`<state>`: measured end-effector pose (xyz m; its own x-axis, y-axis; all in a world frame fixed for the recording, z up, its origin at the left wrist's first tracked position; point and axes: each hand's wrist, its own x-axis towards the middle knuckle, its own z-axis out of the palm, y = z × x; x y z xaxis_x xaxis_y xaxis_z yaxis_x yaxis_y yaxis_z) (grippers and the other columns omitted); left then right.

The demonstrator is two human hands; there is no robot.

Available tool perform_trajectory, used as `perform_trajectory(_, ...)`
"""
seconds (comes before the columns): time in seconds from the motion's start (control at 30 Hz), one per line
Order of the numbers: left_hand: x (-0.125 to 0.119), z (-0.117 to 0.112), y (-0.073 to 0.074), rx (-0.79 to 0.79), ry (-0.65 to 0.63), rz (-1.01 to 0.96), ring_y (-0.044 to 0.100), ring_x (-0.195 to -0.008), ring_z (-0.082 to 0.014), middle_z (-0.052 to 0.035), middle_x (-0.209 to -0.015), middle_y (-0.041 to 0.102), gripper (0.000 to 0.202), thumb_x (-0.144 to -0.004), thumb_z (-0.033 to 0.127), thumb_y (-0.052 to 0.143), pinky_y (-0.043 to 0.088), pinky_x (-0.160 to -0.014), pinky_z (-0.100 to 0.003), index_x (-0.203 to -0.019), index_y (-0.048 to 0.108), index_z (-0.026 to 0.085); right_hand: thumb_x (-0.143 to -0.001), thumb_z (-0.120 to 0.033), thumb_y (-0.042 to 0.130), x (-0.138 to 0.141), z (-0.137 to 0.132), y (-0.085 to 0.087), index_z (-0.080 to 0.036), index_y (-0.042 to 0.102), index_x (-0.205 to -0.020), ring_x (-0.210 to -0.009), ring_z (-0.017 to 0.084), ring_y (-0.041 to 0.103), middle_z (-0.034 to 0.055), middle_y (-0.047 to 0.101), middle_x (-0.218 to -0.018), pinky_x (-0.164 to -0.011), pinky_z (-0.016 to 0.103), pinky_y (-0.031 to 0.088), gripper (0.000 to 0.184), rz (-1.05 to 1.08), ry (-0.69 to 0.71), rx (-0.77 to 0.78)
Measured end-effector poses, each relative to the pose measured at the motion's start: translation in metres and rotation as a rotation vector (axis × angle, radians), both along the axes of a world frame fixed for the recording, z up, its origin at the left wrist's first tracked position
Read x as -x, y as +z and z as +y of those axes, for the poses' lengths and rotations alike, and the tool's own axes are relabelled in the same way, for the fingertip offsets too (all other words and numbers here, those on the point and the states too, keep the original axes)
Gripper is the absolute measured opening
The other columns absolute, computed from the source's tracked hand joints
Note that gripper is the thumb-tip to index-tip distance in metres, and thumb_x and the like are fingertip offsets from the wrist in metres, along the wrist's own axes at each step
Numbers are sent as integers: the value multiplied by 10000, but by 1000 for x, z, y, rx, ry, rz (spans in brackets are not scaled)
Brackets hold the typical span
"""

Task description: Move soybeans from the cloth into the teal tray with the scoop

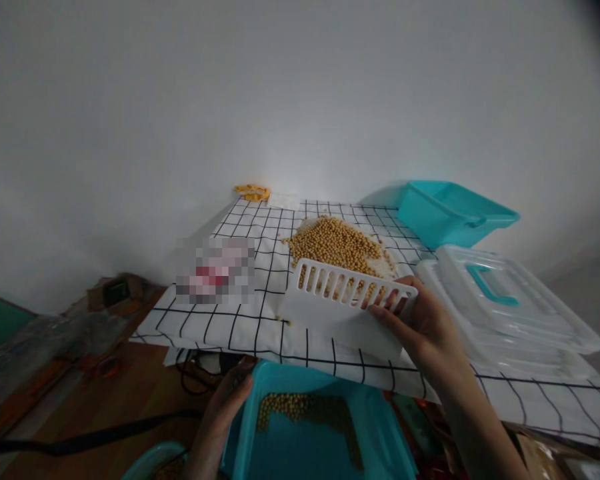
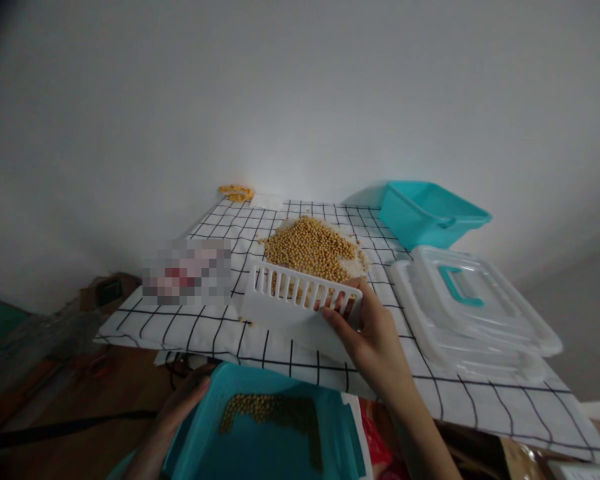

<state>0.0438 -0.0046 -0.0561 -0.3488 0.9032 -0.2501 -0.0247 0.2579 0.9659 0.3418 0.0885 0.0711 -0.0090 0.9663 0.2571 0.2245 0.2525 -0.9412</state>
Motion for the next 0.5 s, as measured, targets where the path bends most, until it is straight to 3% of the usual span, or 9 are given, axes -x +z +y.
perform_trajectory(0.13,4,6,-7,34,44,-20,752,-1060,-364,-65,-988,859,183,-745,486,796,609,-959,-472,-775,785,305,-820,-443,797,-9,-6,2,-251,585,-908,-647,125,597,-18,638,-771,-551,201,471,299,71,86,29)
perform_trajectory(0.3,8,12,-10,37,98,-111,760,-944,-392,-71,-863,857,371,-570,642,867,620,-899,-511,-732,783,319,-788,-478,822,-12,-16,8,-231,591,-822,-572,115,550,-25,585,-695,-452,183,435,340,106,150,125)
perform_trajectory(0.5,4,9,-10,44,128,-114,758,-923,-374,-65,-880,857,382,-571,642,871,637,-838,-465,-757,777,322,-795,-473,809,-7,-12,-2,-234,597,-921,-706,172,648,15,676,-818,-585,240,526,343,161,19,116)
